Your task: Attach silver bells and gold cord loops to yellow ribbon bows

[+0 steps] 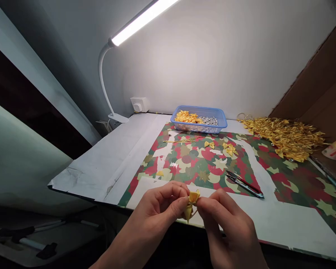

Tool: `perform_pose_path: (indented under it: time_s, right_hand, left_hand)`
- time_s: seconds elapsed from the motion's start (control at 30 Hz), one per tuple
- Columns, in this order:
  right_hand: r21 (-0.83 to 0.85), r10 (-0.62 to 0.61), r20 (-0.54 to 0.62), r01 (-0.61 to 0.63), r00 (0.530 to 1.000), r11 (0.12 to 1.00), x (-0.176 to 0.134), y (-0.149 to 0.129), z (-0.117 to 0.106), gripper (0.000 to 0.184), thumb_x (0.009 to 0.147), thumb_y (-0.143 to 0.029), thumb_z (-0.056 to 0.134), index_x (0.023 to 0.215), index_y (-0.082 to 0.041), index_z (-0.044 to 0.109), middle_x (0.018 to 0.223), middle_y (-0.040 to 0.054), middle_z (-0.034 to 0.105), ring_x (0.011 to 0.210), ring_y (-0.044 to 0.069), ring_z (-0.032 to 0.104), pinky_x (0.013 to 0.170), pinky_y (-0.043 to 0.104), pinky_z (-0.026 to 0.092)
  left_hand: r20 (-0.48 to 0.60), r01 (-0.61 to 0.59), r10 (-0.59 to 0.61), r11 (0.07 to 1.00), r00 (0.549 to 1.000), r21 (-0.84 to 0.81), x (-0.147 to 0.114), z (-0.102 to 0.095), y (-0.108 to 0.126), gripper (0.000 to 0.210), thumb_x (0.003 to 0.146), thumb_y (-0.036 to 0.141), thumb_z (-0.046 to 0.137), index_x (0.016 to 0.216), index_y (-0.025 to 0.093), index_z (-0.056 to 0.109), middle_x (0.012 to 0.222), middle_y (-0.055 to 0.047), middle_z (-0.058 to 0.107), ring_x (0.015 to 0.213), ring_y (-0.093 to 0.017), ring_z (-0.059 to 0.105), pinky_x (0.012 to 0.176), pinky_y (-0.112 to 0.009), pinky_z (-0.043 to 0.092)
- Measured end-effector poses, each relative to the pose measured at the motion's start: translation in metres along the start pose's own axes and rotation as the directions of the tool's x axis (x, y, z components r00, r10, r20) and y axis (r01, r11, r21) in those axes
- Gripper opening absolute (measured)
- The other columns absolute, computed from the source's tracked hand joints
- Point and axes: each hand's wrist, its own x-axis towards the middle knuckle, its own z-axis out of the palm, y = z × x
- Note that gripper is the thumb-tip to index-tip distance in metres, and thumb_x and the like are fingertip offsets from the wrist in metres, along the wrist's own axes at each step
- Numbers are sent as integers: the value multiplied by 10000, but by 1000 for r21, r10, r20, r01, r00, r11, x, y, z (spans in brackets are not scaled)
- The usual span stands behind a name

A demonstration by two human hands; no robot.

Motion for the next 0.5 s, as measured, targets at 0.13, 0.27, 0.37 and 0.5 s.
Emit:
perform_pose_path:
  time_s: [0.13, 0.27, 0.37, 0.5]
  right_hand:
    - [-45, -15, -17, 14, 1000, 999, 1, -2, 0, 231, 915, -43, 469, 975, -216, 610, 744, -4, 454, 607, 120, 439, 530, 241, 362]
    - [-35, -12, -59, 10, 998, 999, 1, -2, 1, 235, 906, -43, 476, 971, -207, 632, 739, -4, 466, 604, 120, 464, 525, 242, 365]
    - [-1, 1, -58, -1, 998, 1000, -1, -1, 1, 227, 913, -42, 483, 970, -195, 642, 745, -5, 471, 609, 112, 472, 536, 238, 376]
    - [32, 6, -17, -6, 1000, 999, -2, 1, 0, 224, 920, -35, 500, 1004, -191, 637, 756, -6, 476, 621, 108, 474, 545, 233, 384]
  left_hand:
    - [-11, -6, 6, 1000, 1000, 8, -1, 1, 2, 274, 943, 339, 657, 710, 197, 637, 822, 26, 540, 768, -144, 470, 710, -231, 400]
    - [-8, -20, 20, 999, 1000, 48, 0, 2, 4, 276, 947, 353, 644, 721, 195, 643, 843, 15, 544, 797, -156, 476, 736, -238, 404]
    - [4, -7, 7, 999, 1000, 50, 1, 3, 3, 264, 962, 361, 618, 760, 194, 650, 860, 8, 547, 814, -163, 470, 748, -249, 400]
    - [38, 36, -36, 999, 999, 3, 2, 2, -1, 232, 977, 363, 593, 842, 185, 655, 865, 3, 550, 806, -163, 451, 747, -263, 392]
